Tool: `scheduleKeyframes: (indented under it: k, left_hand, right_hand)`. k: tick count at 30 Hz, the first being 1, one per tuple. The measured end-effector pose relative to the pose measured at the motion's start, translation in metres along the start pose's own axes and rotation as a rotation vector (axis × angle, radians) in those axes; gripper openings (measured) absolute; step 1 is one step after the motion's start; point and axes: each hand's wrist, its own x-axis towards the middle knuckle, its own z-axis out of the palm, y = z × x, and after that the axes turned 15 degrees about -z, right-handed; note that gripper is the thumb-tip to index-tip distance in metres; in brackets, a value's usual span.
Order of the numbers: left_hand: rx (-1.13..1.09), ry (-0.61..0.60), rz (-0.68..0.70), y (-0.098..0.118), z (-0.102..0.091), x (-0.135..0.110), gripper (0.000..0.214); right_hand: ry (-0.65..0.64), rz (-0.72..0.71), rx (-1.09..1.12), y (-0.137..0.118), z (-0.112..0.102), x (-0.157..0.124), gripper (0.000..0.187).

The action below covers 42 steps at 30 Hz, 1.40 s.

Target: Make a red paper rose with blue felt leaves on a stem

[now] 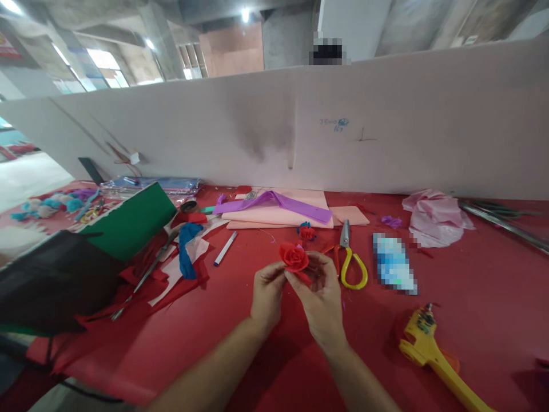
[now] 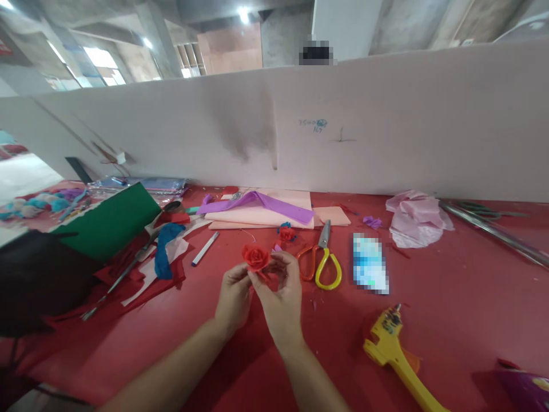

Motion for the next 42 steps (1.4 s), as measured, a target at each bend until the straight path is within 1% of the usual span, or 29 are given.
scheduleKeyframes:
  k: [2,4,7,9,11,13,14,15,16,17,19,20,21,23,28,34,39,42]
  left_hand:
    - [-0.037,0.031,-0.014,0.002,0.0,0.003,0.016]
    - [-0.062,0.079,-0.023,0.004,-0.001,0.007,0.015]
    - [-0.081,0.162,-0.009,0.008,-0.006,0.014,0.014]
    - [-0.103,0.208,0.004,0.01,-0.009,0.017,0.014]
    - [-0.132,0.216,0.004,0.011,-0.01,0.019,0.014]
    - [-0.146,0.189,-0.01,0.011,-0.009,0.018,0.013]
    - [-0.145,0.172,-0.02,0.011,-0.008,0.016,0.013]
    - [-0.136,0.154,-0.03,0.01,-0.006,0.015,0.013]
    - [-0.118,0.138,-0.04,0.01,-0.004,0.013,0.013]
    - [-0.095,0.122,-0.047,0.009,-0.002,0.011,0.013]
    - [-0.05,0.094,-0.057,0.008,0.001,0.008,0.014]
    - [-0.035,0.082,-0.058,0.008,0.002,0.006,0.015]
    - [-0.025,0.072,-0.059,0.008,0.003,0.006,0.016]
    - [-0.013,0.045,-0.06,0.008,0.003,0.005,0.017]
    - [0.045,-0.004,-0.042,0.007,0.002,0.002,0.015]
    - [0.144,-0.075,0.0,0.008,0.003,0.0,0.01]
    - [0.184,-0.075,0.03,0.009,0.001,0.001,0.009]
    - [0.208,-0.094,0.065,0.007,-0.002,0.003,0.011]
  right_hand:
    - [-0.034,0.009,-0.026,0.002,-0.002,0.001,0.03]
    - [-0.061,0.03,-0.099,0.004,-0.006,0.003,0.018]
    - [-0.076,0.096,-0.222,0.008,-0.015,0.011,0.019]
    - [-0.11,0.103,-0.314,0.012,-0.023,0.019,0.018]
    - [-0.138,0.016,-0.479,0.017,-0.032,0.028,0.014]
    - [-0.124,-0.144,-0.664,0.02,-0.04,0.033,0.019]
    - [-0.116,-0.216,-0.712,0.021,-0.042,0.034,0.021]
    - [-0.117,-0.259,-0.712,0.021,-0.042,0.033,0.02]
    - [-0.13,-0.26,-0.667,0.02,-0.042,0.032,0.017]
    - [-0.157,-0.222,-0.587,0.019,-0.04,0.03,0.015]
    - [-0.215,-0.102,-0.397,0.015,-0.035,0.025,0.013]
    - [-0.239,-0.053,-0.315,0.013,-0.032,0.023,0.015]
    - [-0.26,-0.023,-0.254,0.012,-0.029,0.022,0.019]
    - [-0.289,-0.017,-0.193,0.01,-0.024,0.019,0.024]
    - [-0.274,-0.065,-0.191,0.009,-0.02,0.016,0.027]
    - [-0.293,-0.062,-0.164,0.006,-0.02,0.015,0.023]
    - [-0.326,-0.091,-0.181,0.004,-0.02,0.015,0.019]
    - [-0.336,-0.082,-0.169,0.005,-0.021,0.015,0.018]
